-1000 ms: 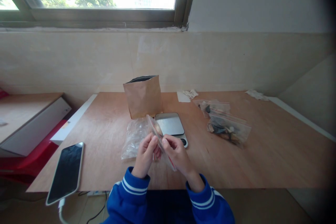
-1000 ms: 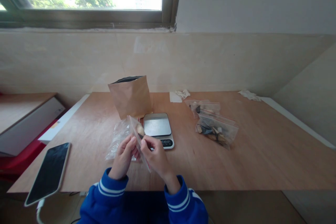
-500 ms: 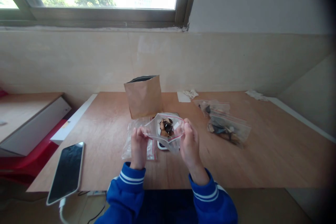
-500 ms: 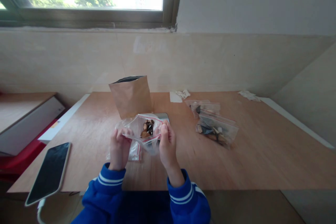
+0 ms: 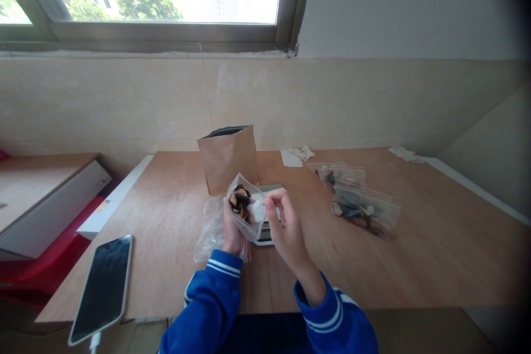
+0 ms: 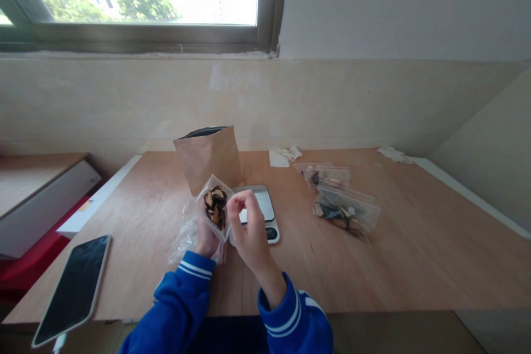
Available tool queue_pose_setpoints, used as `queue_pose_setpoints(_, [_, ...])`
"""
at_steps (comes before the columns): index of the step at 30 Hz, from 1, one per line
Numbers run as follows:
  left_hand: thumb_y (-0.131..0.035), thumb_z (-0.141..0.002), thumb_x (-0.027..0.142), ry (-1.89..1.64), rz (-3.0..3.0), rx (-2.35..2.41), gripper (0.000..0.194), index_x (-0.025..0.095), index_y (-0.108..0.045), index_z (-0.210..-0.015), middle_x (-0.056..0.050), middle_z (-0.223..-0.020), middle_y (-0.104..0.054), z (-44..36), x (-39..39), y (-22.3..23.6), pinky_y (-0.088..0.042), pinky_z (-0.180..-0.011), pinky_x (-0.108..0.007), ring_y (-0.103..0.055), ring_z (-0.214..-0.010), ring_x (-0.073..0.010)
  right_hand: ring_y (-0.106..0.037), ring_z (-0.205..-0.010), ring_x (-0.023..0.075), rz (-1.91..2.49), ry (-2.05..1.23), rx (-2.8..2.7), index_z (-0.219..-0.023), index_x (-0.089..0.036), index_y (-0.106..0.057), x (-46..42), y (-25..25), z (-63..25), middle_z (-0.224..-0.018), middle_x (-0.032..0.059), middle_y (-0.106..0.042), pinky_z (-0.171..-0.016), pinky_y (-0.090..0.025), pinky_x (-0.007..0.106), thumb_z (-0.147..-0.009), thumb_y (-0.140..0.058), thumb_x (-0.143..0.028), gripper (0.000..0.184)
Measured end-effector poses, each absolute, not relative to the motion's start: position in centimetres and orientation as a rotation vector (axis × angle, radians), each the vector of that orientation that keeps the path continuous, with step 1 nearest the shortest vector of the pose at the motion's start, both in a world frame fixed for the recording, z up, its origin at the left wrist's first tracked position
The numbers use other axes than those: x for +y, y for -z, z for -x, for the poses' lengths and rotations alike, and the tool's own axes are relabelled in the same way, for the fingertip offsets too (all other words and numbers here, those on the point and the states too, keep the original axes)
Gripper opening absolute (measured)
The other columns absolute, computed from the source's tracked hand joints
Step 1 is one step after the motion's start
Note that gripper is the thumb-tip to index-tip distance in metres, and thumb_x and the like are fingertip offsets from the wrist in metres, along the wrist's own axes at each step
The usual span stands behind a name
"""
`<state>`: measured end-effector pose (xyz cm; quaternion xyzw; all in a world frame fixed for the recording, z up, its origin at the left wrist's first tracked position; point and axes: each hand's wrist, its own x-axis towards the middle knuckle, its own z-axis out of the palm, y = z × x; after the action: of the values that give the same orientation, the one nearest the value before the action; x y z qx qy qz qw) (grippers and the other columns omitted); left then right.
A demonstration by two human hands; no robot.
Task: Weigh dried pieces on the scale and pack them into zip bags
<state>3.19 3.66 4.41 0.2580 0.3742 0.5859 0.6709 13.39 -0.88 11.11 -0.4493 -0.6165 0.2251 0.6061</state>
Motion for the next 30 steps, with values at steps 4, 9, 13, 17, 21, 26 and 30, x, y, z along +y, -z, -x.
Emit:
queue_pose_setpoints(4, [-0.050,-0.084,0.051,-1.433,-0.331,0.707,0.040,0.017,-0.066,-0.098,-0.005,-0.090,-0.071,-3.3,4.2,-2.8,-0.052,-0.080,-0.028,-0.066,-0.090,-0.0188,-0.056,-0.100,0.0189,1.117,-0.569,-1.750,-0.103,-0.020,-0.056,0.7,-11.3,-12.6,-0.104,0.0081,-0.057,-0.090,-0.046,0.034,-0.092,-0.039,-0.020,0.021])
queue_pose_setpoints(9, [-0.049,-0.088,0.044,-1.446,-0.236,0.687,0.036,0.018,-0.066,-0.107,-0.005,-0.106,-0.070,-3.3,4.3,-2.2,-0.048,-0.092,-0.031,-0.062,-0.106,-0.0202,-0.048,-0.120,0.0281,1.410,-0.454,-1.987,-0.123,-0.010,-0.050,3.2,-9.1,-11.0,-0.123,0.0188,-0.054,-0.101,-0.040,0.044,-0.086,-0.046,-0.018,0.038])
queue_pose_setpoints(13, [-0.048,-0.088,0.050,-1.396,-0.311,0.639,0.044,0.017,-0.065,-0.112,-0.008,-0.110,-0.069,-3.1,4.3,-1.6,-0.048,-0.095,-0.034,-0.060,-0.111,-0.0233,-0.046,-0.121,0.0348,1.559,-0.324,-2.026,-0.120,0.000,-0.052,4.4,-8.5,-9.6,-0.125,0.0280,-0.052,-0.098,-0.039,0.047,-0.085,-0.052,-0.026,0.044])
queue_pose_setpoints(17, [-0.051,-0.087,0.048,-1.449,-0.424,0.656,0.043,0.018,-0.062,-0.117,-0.007,-0.117,-0.066,-3.1,4.3,-1.0,-0.046,-0.098,-0.032,-0.058,-0.115,-0.0211,-0.049,-0.114,0.0359,1.625,-0.279,-1.925,-0.108,-0.004,-0.058,5.1,-7.9,-9.2,-0.113,0.0264,-0.057,-0.093,-0.041,0.046,-0.083,-0.058,-0.033,0.039])
queue_pose_setpoints(21, [-0.056,-0.086,0.040,-1.497,-0.473,0.714,0.037,0.018,-0.063,-0.115,-0.006,-0.119,-0.065,-2.9,4.3,-0.6,-0.044,-0.100,-0.031,-0.057,-0.116,-0.0202,-0.051,-0.110,0.0319,1.537,-0.362,-1.894,-0.099,-0.011,-0.059,5.4,-7.3,-9.6,-0.106,0.0193,-0.059,-0.095,-0.039,0.044,-0.084,-0.055,-0.033,0.027])
queue_pose_setpoints(26, [-0.063,-0.082,0.024,-1.572,-0.473,0.799,0.031,0.021,-0.064,-0.112,-0.003,-0.119,-0.066,-2.8,4.3,-0.7,-0.043,-0.100,-0.026,-0.055,-0.120,-0.0185,-0.053,-0.106,0.0275,1.466,-0.474,-1.882,-0.089,-0.014,-0.056,5.5,-7.5,-9.8,-0.101,0.0150,-0.060,-0.096,-0.039,0.040,-0.083,-0.054,-0.023,0.011])
queue_pose_setpoints(30, [-0.062,-0.083,0.028,-1.558,-0.385,0.828,0.032,0.017,-0.063,-0.112,-0.006,-0.114,-0.068,-2.8,4.3,-1.1,-0.047,-0.095,-0.028,-0.059,-0.114,-0.0203,-0.056,-0.096,0.0217,1.318,-0.586,-1.841,-0.089,-0.017,-0.051,5.5,-7.6,-9.7,-0.097,0.0092,-0.059,-0.092,-0.043,0.036,-0.078,-0.055,-0.014,0.012])
